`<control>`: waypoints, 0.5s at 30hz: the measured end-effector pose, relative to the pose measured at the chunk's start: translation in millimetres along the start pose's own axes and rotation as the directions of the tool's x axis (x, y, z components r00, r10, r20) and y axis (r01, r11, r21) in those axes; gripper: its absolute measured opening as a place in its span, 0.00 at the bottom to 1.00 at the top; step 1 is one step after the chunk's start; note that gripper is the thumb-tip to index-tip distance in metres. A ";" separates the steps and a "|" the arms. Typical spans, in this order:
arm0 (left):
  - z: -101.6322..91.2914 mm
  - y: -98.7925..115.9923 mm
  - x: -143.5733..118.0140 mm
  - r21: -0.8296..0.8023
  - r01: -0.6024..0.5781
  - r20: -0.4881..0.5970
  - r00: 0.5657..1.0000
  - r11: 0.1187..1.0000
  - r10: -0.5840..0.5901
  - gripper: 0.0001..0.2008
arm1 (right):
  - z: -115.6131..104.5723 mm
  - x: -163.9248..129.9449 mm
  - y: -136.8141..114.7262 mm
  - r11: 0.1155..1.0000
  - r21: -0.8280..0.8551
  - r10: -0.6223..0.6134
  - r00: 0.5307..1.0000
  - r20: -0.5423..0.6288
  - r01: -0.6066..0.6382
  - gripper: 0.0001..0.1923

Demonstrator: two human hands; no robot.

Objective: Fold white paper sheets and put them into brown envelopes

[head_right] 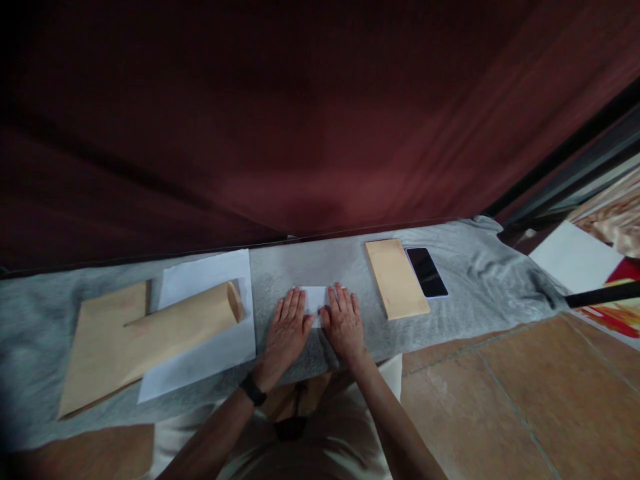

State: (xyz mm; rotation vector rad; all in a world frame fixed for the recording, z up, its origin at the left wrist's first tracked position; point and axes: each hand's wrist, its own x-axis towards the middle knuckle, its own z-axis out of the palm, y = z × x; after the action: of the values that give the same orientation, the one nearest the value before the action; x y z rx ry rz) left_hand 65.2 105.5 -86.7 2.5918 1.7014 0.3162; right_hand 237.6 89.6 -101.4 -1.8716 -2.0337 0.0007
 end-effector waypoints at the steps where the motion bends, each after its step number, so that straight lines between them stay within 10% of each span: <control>1: 0.1 -1.6 -2.8 -0.001 0.009 -0.009 1.000 1.000 -0.009 0.30 | -1.6 3.6 3.5 1.000 0.017 -0.011 1.000 0.011 0.011 0.27; 15: -5.6 -5.9 -12.2 -0.079 0.043 -0.076 0.996 0.996 -0.049 0.32 | -29.3 69.6 21.5 1.000 0.001 0.008 0.947 0.322 -0.009 0.12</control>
State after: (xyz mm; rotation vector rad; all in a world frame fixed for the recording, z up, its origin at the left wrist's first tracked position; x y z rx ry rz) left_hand 54.2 96.2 -83.9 2.5131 1.7336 0.4770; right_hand 263.1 151.7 -60.7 -1.9852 -2.2316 0.3328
